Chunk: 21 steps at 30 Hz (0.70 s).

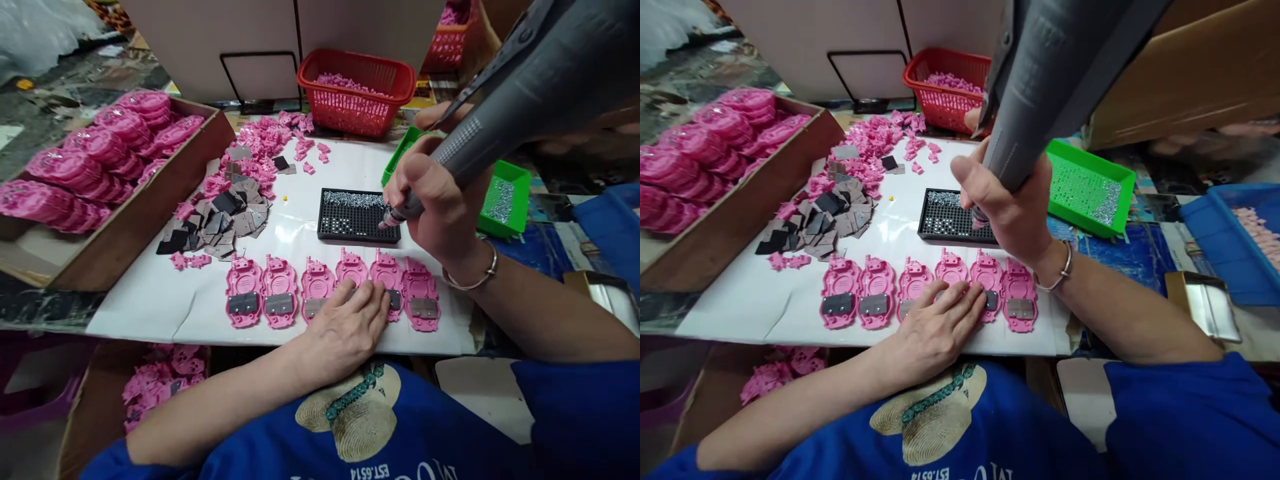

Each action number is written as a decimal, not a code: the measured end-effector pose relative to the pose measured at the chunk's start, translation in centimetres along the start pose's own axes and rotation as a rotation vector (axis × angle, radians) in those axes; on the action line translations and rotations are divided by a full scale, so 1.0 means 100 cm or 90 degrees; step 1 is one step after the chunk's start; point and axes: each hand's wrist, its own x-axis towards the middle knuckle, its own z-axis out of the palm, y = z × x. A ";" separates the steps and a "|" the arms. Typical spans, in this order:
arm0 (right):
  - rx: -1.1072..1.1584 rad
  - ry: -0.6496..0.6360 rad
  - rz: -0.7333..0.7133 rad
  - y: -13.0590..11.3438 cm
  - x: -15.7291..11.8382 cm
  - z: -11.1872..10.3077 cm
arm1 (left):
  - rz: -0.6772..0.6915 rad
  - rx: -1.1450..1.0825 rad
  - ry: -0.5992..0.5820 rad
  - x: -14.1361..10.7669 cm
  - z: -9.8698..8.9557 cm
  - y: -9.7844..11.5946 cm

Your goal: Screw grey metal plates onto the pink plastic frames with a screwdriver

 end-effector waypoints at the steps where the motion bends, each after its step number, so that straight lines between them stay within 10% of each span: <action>1: -0.005 -0.007 0.012 0.004 -0.001 0.002 | -0.001 0.000 0.000 0.000 0.000 0.000; 21: -0.069 -0.023 0.078 0.022 -0.012 0.002 | 0.007 -0.010 -0.001 0.001 -0.003 -0.001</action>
